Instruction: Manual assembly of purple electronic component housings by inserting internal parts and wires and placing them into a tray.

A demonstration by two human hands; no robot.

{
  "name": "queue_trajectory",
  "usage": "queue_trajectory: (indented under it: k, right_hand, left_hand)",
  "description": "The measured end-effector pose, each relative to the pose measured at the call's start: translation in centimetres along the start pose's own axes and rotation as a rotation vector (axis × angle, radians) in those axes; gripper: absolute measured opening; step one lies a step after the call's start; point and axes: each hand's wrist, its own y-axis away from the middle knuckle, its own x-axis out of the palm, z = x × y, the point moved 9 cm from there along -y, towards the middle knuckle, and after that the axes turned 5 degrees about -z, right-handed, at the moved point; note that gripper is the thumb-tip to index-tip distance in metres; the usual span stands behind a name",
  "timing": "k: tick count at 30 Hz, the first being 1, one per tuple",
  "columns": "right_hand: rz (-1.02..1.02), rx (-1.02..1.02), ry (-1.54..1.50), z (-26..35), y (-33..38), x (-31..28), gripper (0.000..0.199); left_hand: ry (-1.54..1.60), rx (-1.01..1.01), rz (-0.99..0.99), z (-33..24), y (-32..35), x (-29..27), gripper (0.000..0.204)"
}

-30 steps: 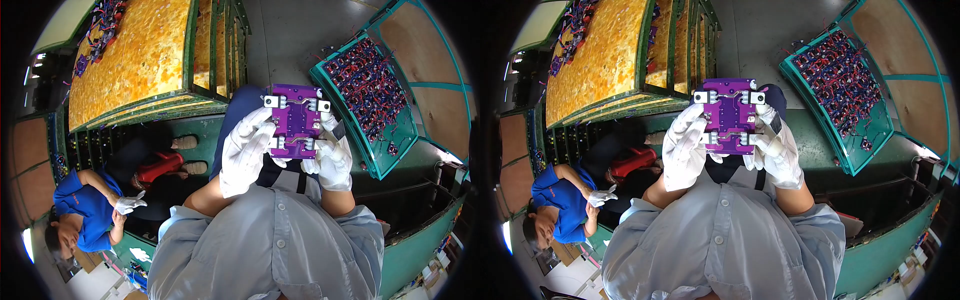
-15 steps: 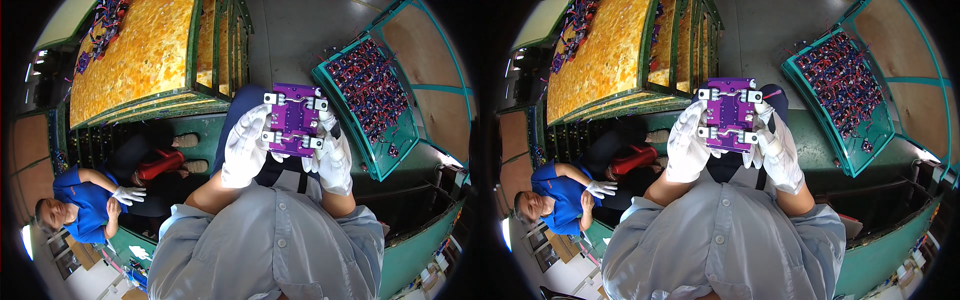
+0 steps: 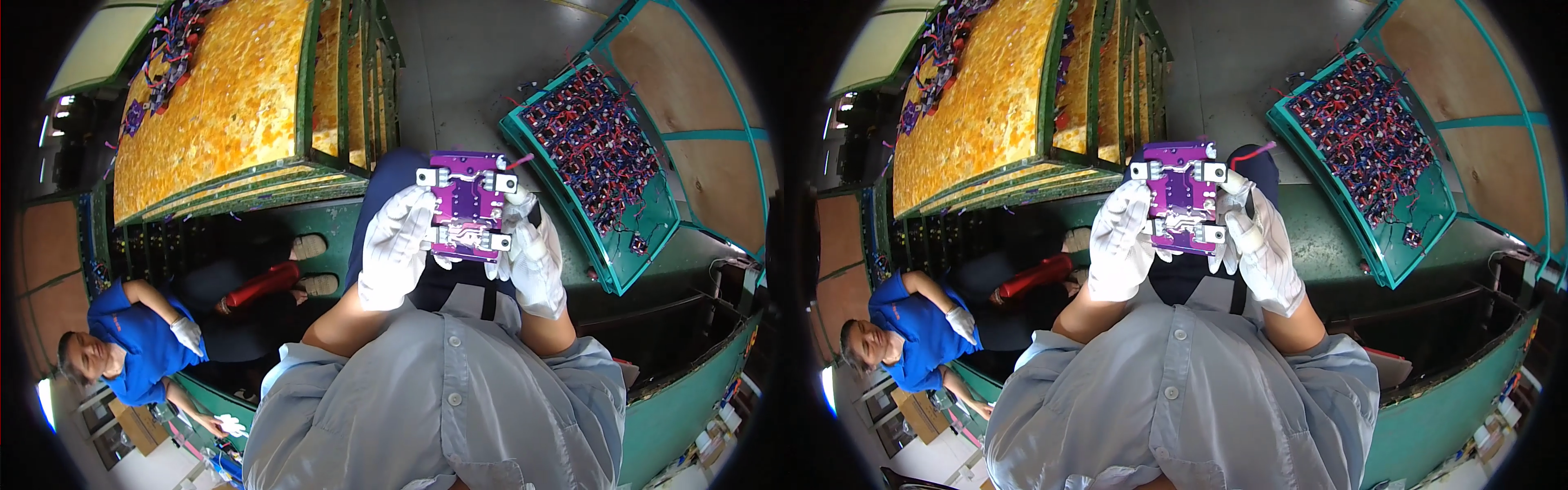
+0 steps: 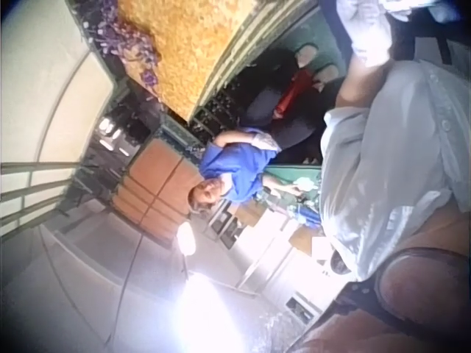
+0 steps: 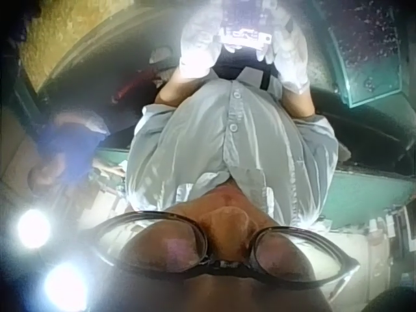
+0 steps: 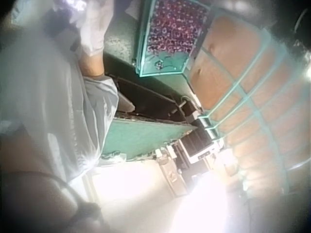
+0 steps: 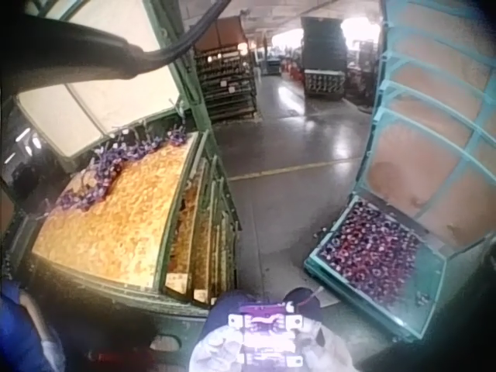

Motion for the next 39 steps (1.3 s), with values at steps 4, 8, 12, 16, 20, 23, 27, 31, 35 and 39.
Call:
queue_trajectory:
  k: [4,8,12,16,20,23,27,31,35,39]
  right_hand:
    - [-0.121,-0.089,-0.011,-0.5,-0.5,-2.0,0.061]
    - [0.067,0.068,-0.165,-4.3,-0.8,-1.0,0.070]
    - [0.127,-0.200,-0.295,-0.8,0.3,-0.3,0.072]
    - [0.161,-0.332,-0.387,0.4,2.2,-0.2,0.074]
    - [0.167,-0.209,-0.237,0.8,3.6,1.0,0.067]
    - [0.090,-0.379,0.073,-1.3,3.2,1.4,0.066]
    - [0.020,-0.379,0.586,-2.0,4.5,1.3,0.056]
    - [-0.129,-0.459,0.679,-0.4,6.5,-0.3,0.052]
    - [-0.145,-0.467,0.599,-1.0,7.0,-2.0,0.049]
    - [-0.178,-0.539,0.634,-0.1,7.2,-2.8,0.051]
  left_hand:
    - [-0.123,0.066,0.010,-1.8,0.4,1.3,0.026]
    - [0.247,-0.307,0.120,0.0,1.1,2.2,0.033]
    - [0.166,-0.336,0.165,0.9,2.0,3.9,0.033]
    - [0.304,-0.600,0.152,3.9,3.1,4.0,0.037]
    - [-0.028,-0.247,0.196,4.2,2.6,2.0,0.029]
    - [-0.312,-0.001,0.390,2.7,2.9,3.8,0.037]
    - [-0.422,0.036,0.491,3.8,3.7,3.9,0.034]
    - [-0.256,-0.169,0.648,5.5,4.5,5.3,0.032]
    - [-0.477,-0.089,0.799,5.9,4.6,7.1,0.031]
    - [-0.417,-0.265,0.796,8.7,4.5,6.5,0.031]
